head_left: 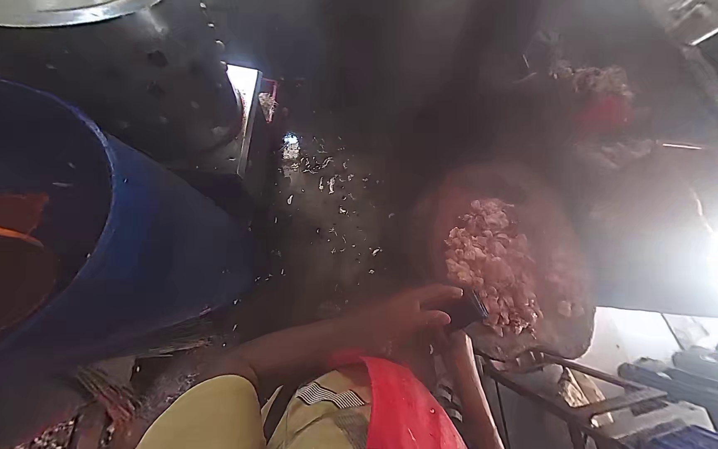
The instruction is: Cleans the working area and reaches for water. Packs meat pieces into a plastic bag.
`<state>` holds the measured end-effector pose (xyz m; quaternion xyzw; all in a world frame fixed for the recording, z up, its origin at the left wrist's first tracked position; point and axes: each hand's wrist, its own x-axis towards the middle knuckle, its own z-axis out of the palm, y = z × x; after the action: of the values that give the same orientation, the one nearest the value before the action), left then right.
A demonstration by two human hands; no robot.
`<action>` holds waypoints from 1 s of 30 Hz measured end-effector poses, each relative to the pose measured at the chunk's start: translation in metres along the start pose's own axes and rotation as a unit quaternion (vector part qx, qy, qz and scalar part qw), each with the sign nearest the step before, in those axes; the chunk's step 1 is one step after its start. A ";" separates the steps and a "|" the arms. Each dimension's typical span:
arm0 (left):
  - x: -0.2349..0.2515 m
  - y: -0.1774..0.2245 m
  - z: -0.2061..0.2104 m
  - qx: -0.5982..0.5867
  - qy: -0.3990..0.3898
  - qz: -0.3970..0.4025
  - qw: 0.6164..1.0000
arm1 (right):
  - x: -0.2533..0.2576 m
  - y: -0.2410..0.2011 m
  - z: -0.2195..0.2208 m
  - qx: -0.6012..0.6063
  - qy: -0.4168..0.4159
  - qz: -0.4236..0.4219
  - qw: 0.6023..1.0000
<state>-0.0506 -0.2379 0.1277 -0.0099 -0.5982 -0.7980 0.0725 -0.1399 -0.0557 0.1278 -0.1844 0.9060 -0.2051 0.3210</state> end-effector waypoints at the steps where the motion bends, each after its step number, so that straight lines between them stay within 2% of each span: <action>1: 0.005 -0.004 0.005 0.034 0.039 0.007 0.999 | 0.004 0.006 -0.003 0.035 -0.008 -0.020 0.999; 3: 0.009 -0.017 0.022 0.131 0.119 -0.020 0.984 | 0.010 0.015 -0.014 0.068 -0.030 -0.034 0.997; 4: 0.008 -0.024 0.035 0.180 0.133 -0.043 0.974 | 0.009 0.016 -0.024 0.060 -0.040 -0.021 0.997; 6: 0.009 -0.032 0.060 0.242 0.091 -0.084 0.962 | 0.007 0.014 -0.048 0.065 -0.064 0.011 0.996; 8: 0.014 -0.041 0.083 0.276 0.032 -0.123 0.953 | 0.017 0.040 -0.058 0.100 -0.067 -0.024 0.992; 9: 0.017 -0.044 0.096 0.283 0.044 -0.134 0.949 | 0.023 0.055 -0.062 0.090 -0.069 -0.057 0.992; 12: 0.032 -0.043 0.122 0.293 0.170 -0.159 0.927 | 0.034 0.076 -0.075 0.022 -0.097 -0.132 0.986; 15: 0.041 -0.026 0.130 0.265 0.248 -0.187 0.913 | 0.032 0.071 -0.098 0.000 -0.104 -0.161 0.981; 19: 0.035 -0.020 0.144 0.245 0.221 -0.189 0.925 | 0.042 0.071 -0.107 0.024 -0.138 -0.180 0.974; 24: 0.028 -0.024 0.154 0.246 0.327 -0.171 0.896 | 0.043 0.056 -0.107 0.081 -0.156 -0.219 0.960; 27: 0.023 -0.017 0.147 0.240 0.363 -0.168 0.884 | 0.040 0.053 -0.108 0.119 -0.133 -0.221 0.959; 30: 0.013 0.000 0.113 0.212 0.449 -0.114 0.861 | 0.037 0.055 -0.119 0.129 -0.069 -0.251 0.957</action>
<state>-0.0711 -0.1310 0.1612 0.4331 -0.6527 -0.5724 0.2424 -0.2556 0.0041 0.1663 -0.3766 0.7719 -0.3813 0.3419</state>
